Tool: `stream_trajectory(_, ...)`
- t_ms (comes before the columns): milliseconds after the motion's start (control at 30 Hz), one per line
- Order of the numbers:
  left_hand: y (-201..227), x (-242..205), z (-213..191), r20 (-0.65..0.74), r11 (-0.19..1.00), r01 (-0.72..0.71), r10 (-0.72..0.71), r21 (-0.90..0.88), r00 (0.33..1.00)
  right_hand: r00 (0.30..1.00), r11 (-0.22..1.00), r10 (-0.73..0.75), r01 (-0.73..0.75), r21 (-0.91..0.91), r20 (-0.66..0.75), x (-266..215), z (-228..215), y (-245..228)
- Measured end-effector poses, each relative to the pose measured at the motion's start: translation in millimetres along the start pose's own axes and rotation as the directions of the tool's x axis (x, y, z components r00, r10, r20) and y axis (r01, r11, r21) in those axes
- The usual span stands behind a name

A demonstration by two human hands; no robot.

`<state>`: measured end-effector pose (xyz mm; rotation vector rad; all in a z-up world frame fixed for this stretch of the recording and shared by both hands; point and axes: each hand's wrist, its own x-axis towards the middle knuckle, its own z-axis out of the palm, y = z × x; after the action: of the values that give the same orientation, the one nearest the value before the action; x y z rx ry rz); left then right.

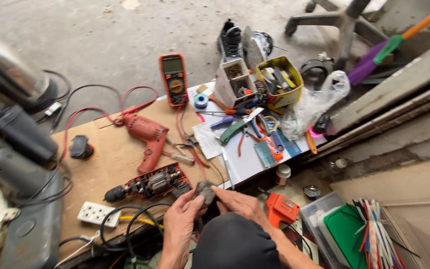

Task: The person sits on the floor and works on a disassembled red power drill, manipulating its internal components and wires. They use a sanding block to clean the commutator area and handle various tools and parts on a cluttered work surface.

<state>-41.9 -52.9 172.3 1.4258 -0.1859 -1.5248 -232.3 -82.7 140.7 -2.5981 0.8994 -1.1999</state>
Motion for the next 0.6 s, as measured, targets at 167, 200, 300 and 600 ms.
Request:
stream_trajectory(167, -17, 19, 5, -0.083, 0.979, 0.100, -0.086, 0.179, 0.993, 0.228, 0.142, 0.833, -0.968, 0.205, 0.504, 6, -22, -5)
stream_trajectory(200, -22, 25, 6, -0.074, 0.976, 0.100, -0.087, 0.194, 0.993, 0.224, 0.133, 0.840, -0.968, 0.214, 0.495, 8, -25, -2)
stream_trajectory(300, -36, 37, 14, 0.039, 0.913, 0.076, -0.100, 0.402, 0.994, 0.164, -0.014, 0.810, -0.954, 0.299, 0.563, 4, -34, 11)
stream_trajectory(600, -46, 58, 59, -0.004, 0.947, 0.123, -0.127, 0.297, 0.992, 0.245, 0.037, 0.746, -0.944, 0.329, 0.620, 7, -66, 70)
